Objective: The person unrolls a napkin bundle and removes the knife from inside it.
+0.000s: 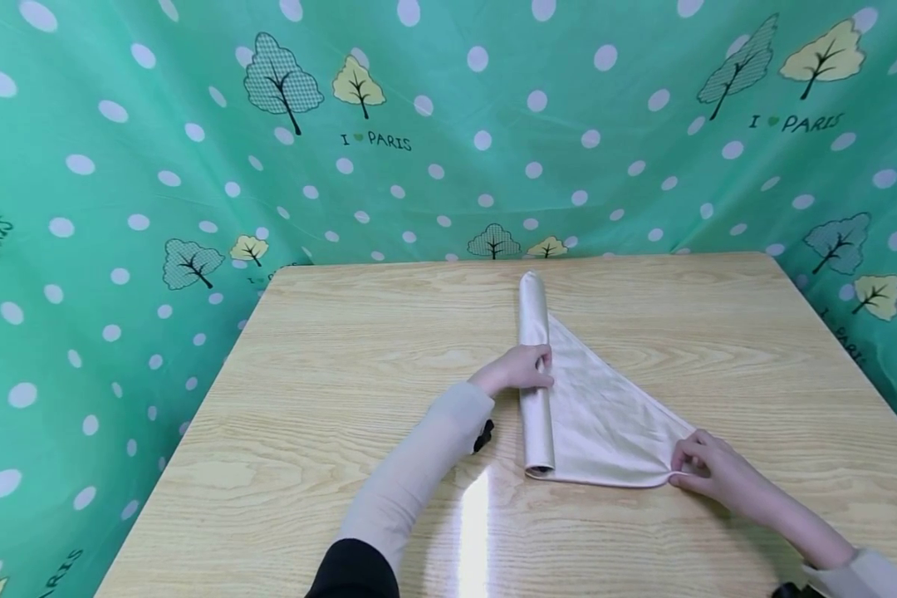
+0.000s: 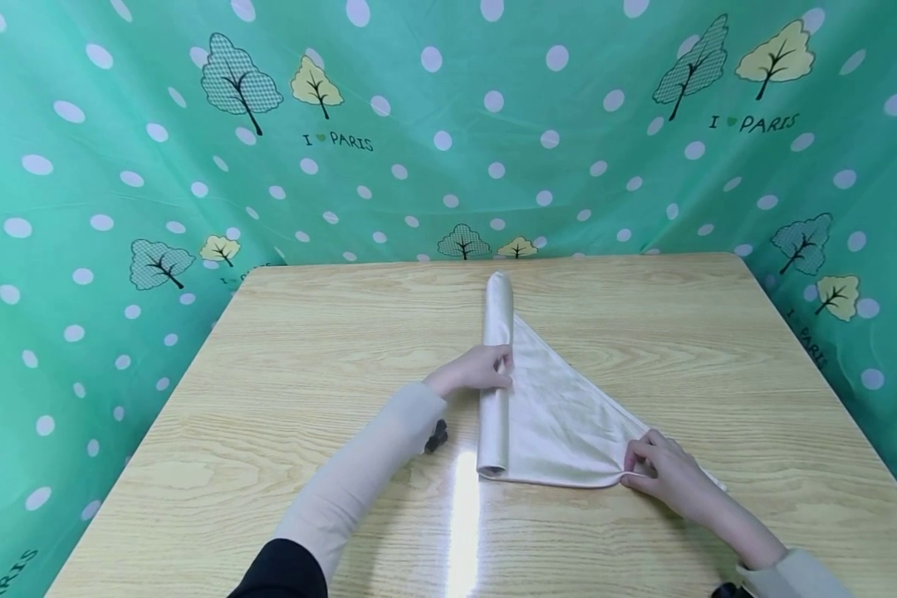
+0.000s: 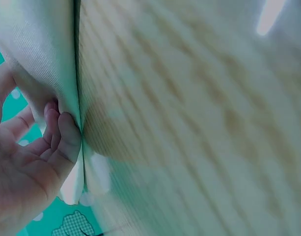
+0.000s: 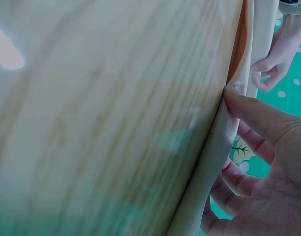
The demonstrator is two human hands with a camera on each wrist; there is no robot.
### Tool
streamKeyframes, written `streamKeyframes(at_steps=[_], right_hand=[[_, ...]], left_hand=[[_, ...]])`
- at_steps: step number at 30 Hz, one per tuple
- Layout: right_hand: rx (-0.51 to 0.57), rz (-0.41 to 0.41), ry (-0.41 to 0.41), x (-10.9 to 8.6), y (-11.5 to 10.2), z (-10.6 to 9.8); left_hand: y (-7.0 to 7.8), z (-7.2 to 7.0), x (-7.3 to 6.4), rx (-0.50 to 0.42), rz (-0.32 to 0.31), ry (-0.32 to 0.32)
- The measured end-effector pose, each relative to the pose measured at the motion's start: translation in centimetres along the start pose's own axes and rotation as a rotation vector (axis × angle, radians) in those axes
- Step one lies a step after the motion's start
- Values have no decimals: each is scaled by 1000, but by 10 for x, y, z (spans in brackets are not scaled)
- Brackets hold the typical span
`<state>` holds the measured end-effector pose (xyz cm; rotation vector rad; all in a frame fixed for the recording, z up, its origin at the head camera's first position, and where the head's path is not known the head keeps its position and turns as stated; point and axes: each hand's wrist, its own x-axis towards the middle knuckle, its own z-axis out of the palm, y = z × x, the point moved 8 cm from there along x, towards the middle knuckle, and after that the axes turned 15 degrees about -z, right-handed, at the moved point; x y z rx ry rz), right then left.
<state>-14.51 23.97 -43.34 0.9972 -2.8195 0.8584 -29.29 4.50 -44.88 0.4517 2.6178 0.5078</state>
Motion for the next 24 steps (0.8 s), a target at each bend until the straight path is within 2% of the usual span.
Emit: streamKeyframes(at_steps=[6,13,19,24], right_hand=[[-7,42,-37,0,1,1],[-18,-9,-3,0,-3,0],[6,65,-67,1,1,3],[20,58,-68,1,0,4]], left_hand=[[-9,-5,-3,-123,-33,5],[-20,-8,-9,-301,-52,9],[-29,-9,-13,-452,-62,21],[-37,-11,-18,-565,-65,-6]])
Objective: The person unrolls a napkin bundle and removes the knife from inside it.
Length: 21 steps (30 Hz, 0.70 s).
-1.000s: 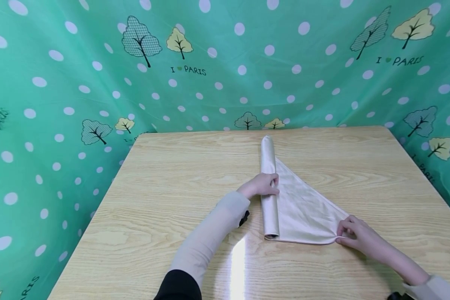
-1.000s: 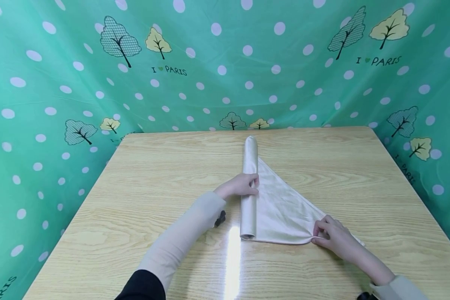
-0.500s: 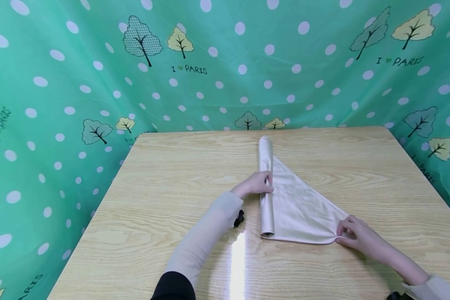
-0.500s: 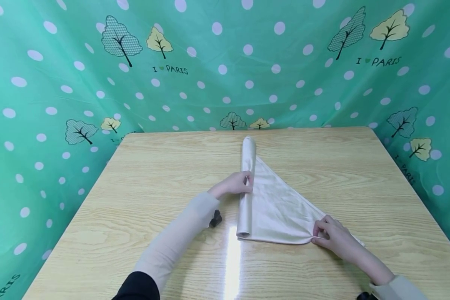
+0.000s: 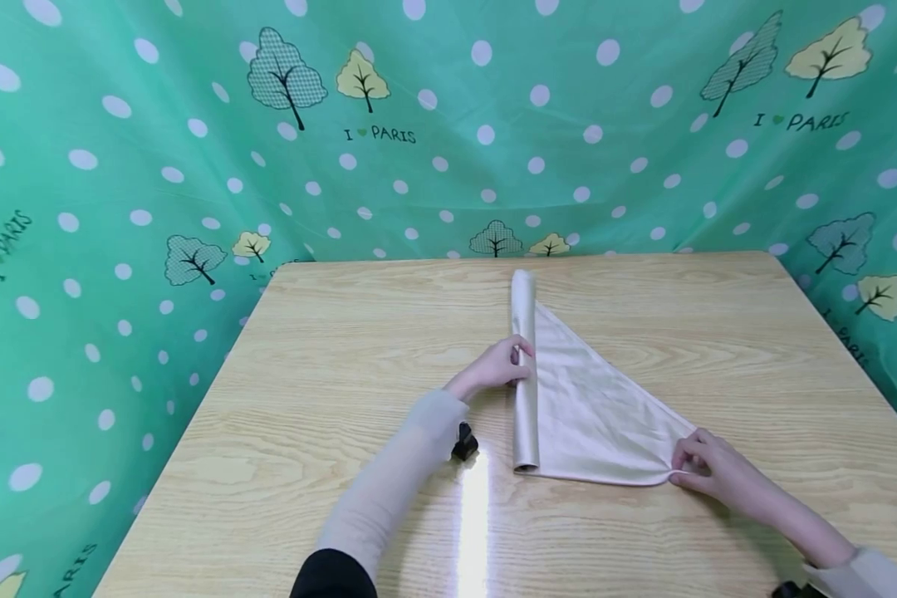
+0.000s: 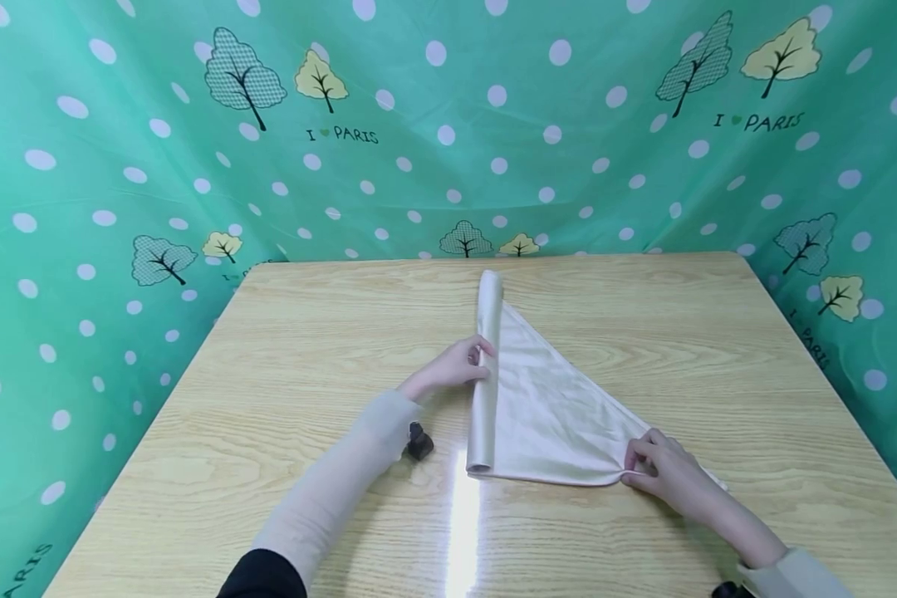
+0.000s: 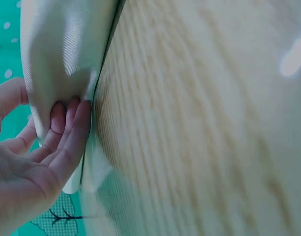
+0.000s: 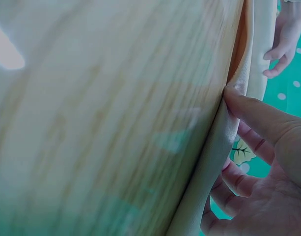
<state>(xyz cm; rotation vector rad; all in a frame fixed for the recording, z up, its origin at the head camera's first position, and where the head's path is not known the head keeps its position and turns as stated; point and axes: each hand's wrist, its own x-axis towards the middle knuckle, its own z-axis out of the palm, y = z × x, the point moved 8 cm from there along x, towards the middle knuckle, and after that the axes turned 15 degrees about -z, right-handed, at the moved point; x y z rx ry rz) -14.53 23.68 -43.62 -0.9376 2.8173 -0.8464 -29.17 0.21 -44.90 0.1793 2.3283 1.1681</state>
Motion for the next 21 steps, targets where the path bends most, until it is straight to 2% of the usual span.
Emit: streamKeyframes(at_steps=[5,10,16,18,21], right_hand=[[2,28,-21,0,2,1],[1,35,-32,1,3,1],[-26,-53,36,0,-2,-2],[-36,-71,54,0,-3,-3],[-41,-89,68,0,-3,-3]], left_hand=[[-6,-6,-4,-115,-24,-26],[-16,-11,-7,-210,-99,-35],[-30,-14,-8,-323,-189,-61],[-34,-14,-7,-347,-175,-69],[-39,-15,-6,-366,-191,-67]])
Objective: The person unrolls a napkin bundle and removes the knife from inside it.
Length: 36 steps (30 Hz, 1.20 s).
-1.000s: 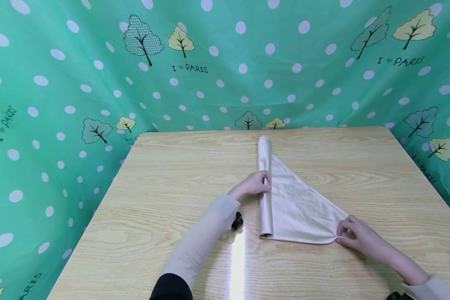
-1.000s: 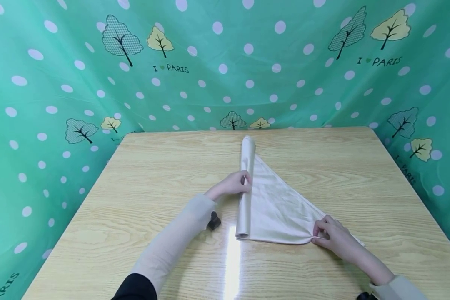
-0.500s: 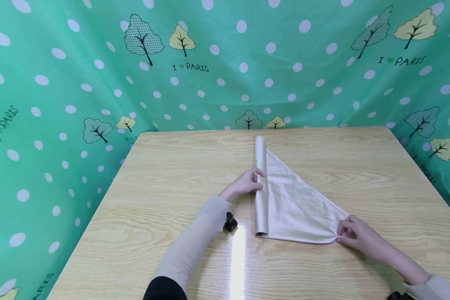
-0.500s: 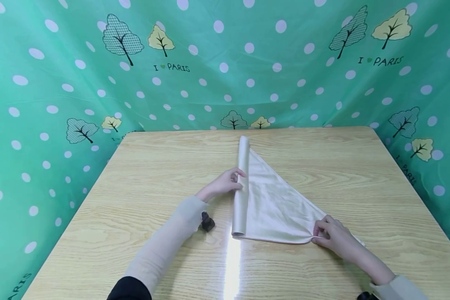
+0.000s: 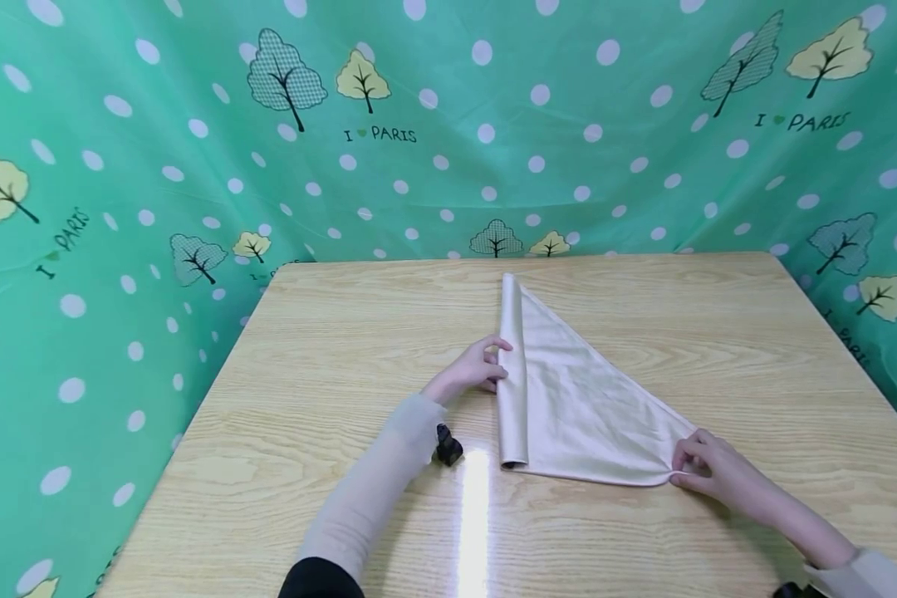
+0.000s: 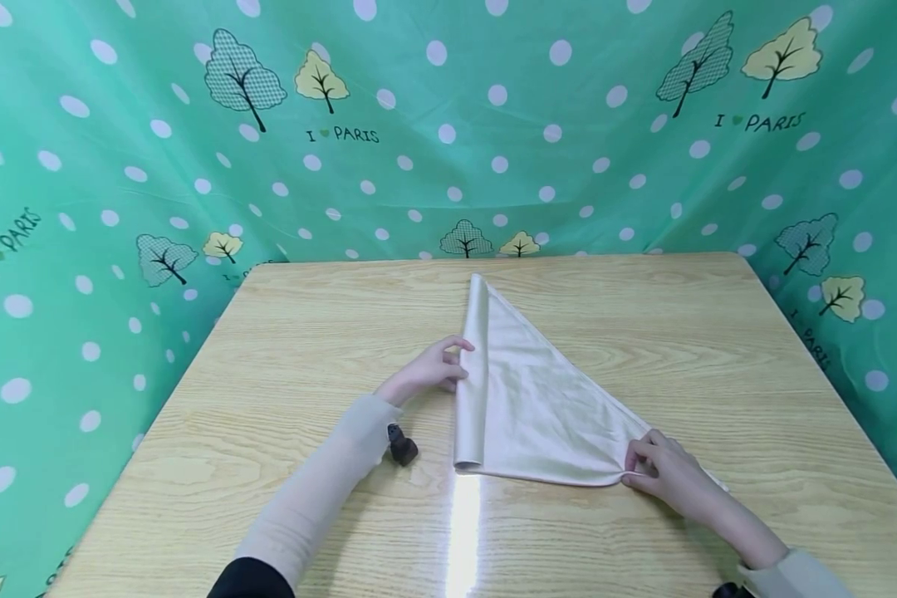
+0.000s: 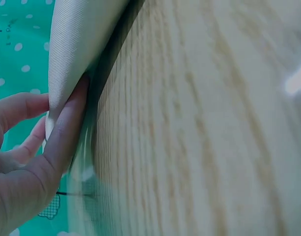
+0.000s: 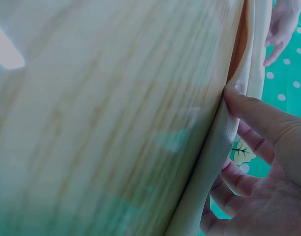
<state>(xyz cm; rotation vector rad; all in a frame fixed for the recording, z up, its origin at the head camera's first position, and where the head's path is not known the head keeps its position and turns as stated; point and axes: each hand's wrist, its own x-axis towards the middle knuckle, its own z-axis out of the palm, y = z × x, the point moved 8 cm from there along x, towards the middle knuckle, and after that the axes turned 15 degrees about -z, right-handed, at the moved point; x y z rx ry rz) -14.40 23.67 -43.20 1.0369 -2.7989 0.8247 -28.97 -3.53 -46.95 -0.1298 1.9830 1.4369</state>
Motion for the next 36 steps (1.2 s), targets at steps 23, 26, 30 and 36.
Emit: streamKeyframes(at_steps=[23,26,30,36], right_hand=[[10,8,-4,0,-1,-4],[6,4,-5,0,-2,-3],[2,-1,1,0,-2,-3],[1,7,5,1,-2,-4]], left_hand=[[-2,-11,-18,-56,-52,58],[-2,-12,-17,-32,-43,88],[-1,-14,-16,26,-28,138],[7,-17,-18,183,13,219]])
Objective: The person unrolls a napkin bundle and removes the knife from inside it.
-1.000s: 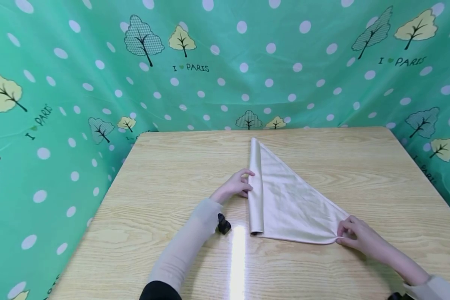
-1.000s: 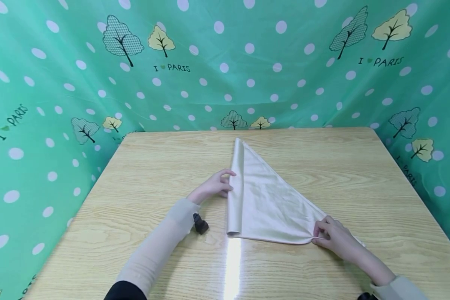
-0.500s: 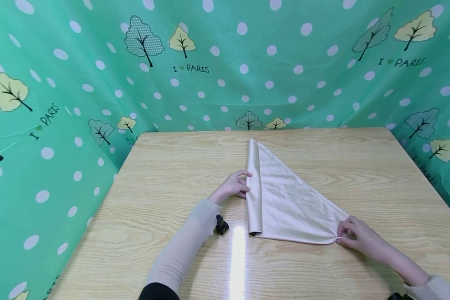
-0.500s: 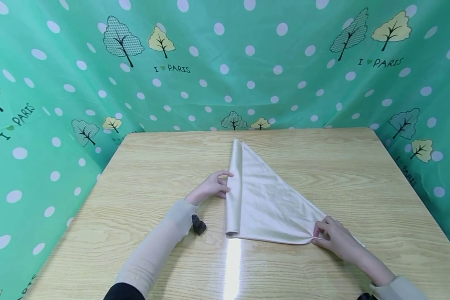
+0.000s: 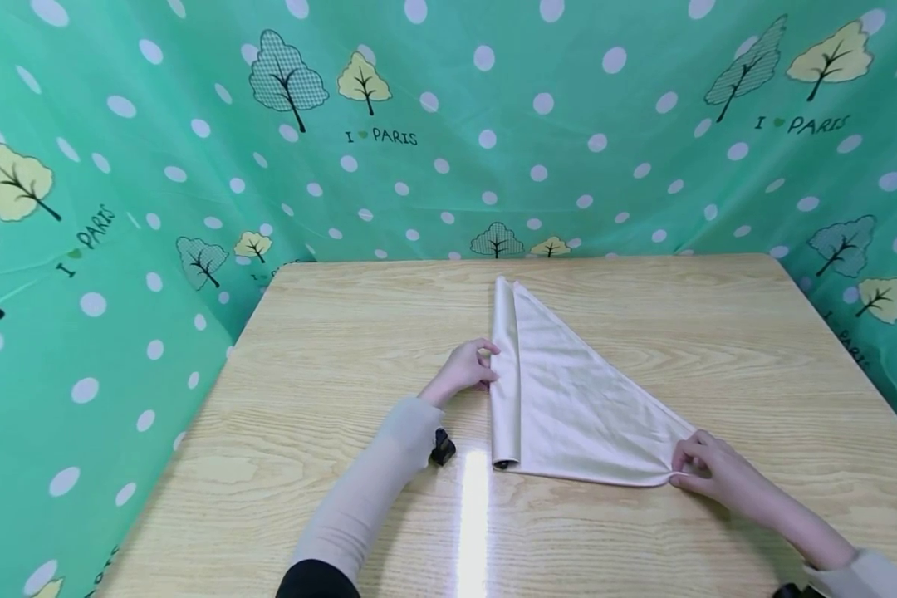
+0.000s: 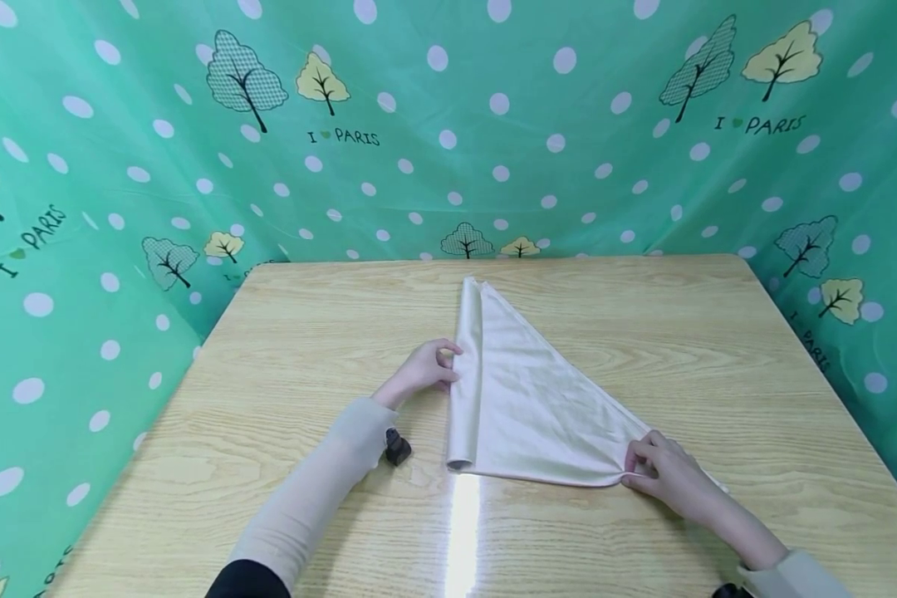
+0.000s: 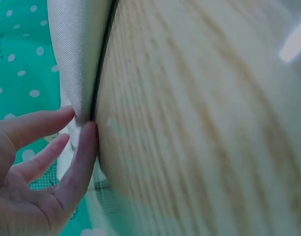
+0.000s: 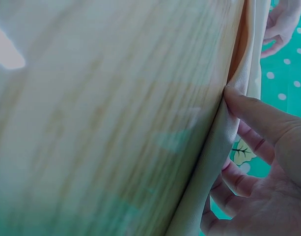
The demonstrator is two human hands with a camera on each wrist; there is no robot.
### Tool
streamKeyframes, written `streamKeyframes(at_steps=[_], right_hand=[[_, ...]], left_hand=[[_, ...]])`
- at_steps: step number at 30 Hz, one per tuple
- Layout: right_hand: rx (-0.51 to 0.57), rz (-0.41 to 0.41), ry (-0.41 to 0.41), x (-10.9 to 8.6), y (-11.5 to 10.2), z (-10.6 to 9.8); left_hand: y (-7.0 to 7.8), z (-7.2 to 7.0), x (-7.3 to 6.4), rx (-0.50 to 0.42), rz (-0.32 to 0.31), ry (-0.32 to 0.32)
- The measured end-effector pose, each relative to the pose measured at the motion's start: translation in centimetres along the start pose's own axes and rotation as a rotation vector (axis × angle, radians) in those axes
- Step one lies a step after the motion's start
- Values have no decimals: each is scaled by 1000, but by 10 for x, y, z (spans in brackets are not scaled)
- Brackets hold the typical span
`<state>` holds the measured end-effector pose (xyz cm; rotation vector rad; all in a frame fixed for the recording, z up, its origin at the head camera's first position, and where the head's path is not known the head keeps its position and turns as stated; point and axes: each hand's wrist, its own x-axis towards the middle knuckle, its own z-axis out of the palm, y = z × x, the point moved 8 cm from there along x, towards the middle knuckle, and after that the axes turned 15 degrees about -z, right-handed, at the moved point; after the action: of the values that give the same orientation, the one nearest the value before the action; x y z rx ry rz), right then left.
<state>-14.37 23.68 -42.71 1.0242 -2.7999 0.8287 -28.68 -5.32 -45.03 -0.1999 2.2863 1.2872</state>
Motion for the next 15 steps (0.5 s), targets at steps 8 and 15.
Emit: streamKeyframes(at_steps=[8,15], right_hand=[[0,-32,32,-1,-1,-1],[-2,-21,23,0,1,-1]], left_hand=[[25,-1,-8,191,173,98],[35,15,-10,252,241,4]])
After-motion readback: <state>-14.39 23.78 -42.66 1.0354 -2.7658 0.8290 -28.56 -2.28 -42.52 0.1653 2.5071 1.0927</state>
